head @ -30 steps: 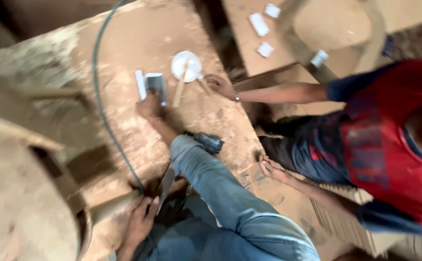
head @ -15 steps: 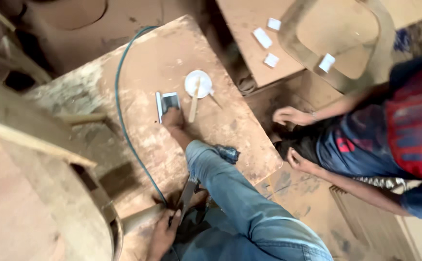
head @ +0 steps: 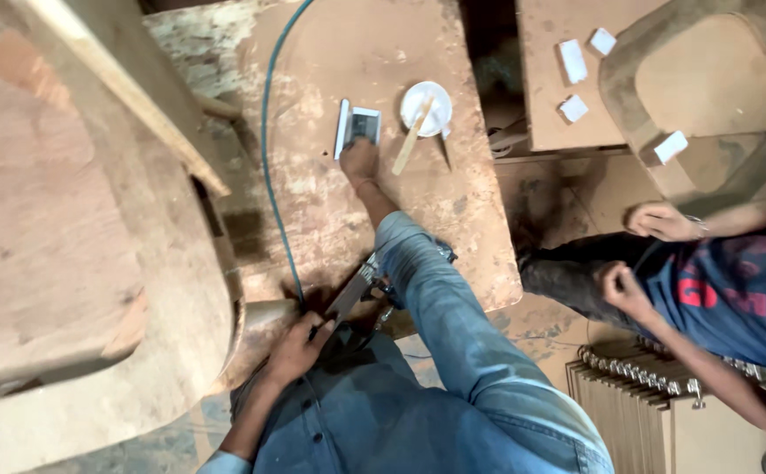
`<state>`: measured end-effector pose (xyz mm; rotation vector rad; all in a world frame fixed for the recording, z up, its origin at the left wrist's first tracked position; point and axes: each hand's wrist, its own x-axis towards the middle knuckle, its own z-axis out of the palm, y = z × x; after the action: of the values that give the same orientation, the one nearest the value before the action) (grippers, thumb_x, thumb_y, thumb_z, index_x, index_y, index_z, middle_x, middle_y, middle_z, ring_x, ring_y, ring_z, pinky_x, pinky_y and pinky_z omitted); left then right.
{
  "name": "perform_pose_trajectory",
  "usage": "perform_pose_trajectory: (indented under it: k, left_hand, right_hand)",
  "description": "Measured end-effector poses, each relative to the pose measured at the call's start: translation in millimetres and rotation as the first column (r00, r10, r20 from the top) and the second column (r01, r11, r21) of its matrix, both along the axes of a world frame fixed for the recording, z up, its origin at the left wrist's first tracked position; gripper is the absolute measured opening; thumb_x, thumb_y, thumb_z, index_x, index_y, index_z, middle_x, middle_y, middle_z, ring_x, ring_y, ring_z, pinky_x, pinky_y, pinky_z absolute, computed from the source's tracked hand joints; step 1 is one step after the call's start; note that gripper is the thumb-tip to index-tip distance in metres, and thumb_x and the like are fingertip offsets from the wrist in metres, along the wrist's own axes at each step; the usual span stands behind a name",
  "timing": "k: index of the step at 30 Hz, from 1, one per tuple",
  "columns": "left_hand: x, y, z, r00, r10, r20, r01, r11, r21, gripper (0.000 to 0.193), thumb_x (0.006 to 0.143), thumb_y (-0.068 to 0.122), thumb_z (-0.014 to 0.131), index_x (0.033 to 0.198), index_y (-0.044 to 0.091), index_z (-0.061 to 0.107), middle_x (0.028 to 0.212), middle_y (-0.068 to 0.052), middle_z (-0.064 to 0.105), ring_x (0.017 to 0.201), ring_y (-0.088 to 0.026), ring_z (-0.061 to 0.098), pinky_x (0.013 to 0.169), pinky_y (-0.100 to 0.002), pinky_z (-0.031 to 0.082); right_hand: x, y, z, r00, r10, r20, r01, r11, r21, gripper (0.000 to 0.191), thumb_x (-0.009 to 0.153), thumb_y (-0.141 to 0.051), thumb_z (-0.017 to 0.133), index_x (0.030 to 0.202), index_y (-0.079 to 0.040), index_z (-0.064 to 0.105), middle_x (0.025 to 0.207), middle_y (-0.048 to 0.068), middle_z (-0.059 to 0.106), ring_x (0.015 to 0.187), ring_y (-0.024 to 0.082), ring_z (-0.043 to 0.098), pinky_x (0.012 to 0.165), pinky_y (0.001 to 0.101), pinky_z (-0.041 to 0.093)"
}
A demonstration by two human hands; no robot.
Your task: The person positions small wooden corner blocks inside a curved plywood chair seat frame and uses a pneumatic nail gun to fasten the blocks to the frame, repositioning the frame and reloading the nail gun between fastening several blocks.
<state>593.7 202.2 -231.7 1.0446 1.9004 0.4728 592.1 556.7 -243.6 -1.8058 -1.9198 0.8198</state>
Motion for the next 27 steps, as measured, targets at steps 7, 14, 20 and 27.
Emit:
perform_pose_trajectory:
  k: [7,14,20,27]
  left_hand:
    - [-6.1,-1.6,11.9,0.997,0.034,0.074,-0.040,0.995,0.087,0.029,0.094,0.037,0.066,0.096,0.008,0.063,0.090,-0.021,0.071,0.089,-0.041,0.069,0.078,-0.050,0.053]
    - [-6.5,3.1,21.8,0.998,0.002,0.055,-0.002,1.000,0.001,0.030,0.095,0.038,0.066,0.100,0.009,0.063,0.089,-0.020,0.071,0.091,-0.041,0.068,0.078,-0.051,0.052]
    - [-6.0,7.7,19.1,0.995,-0.004,0.104,0.003,1.000,0.005,0.032,0.095,0.040,0.065,0.100,0.008,0.062,0.092,-0.021,0.071,0.092,-0.042,0.068,0.079,-0.052,0.053]
    - [-2.8,0.2,12.2,0.996,-0.082,0.022,0.082,0.996,-0.017,0.035,0.096,0.041,0.064,0.102,0.007,0.061,0.098,-0.022,0.071,0.097,-0.044,0.067,0.082,-0.053,0.052]
  right_hand:
    - [-7.2,-6.6,10.0,0.997,-0.052,0.048,0.050,0.998,0.042,0.025,0.080,-0.021,0.068,0.085,0.002,0.075,0.086,0.030,0.071,0.083,0.046,0.071,0.077,0.0516,0.058]
    - [-1.3,-17.1,24.8,0.989,0.099,0.107,-0.117,0.977,0.176,0.024,0.085,-0.021,0.068,0.082,0.003,0.071,0.084,0.029,0.071,0.079,0.047,0.070,0.072,0.0544,0.057]
    - [6.4,-35.2,17.0,0.998,-0.037,-0.058,0.051,0.963,0.264,0.020,0.080,-0.019,0.069,0.077,0.001,0.073,0.077,0.028,0.071,0.075,0.047,0.069,0.070,0.0530,0.056]
    - [77.1,-120.0,-11.9,0.791,-0.185,-0.583,0.051,0.970,-0.239,0.020,0.090,-0.014,0.064,0.079,0.001,0.071,0.060,0.009,0.060,0.051,0.019,0.058,0.049,0.0350,0.047]
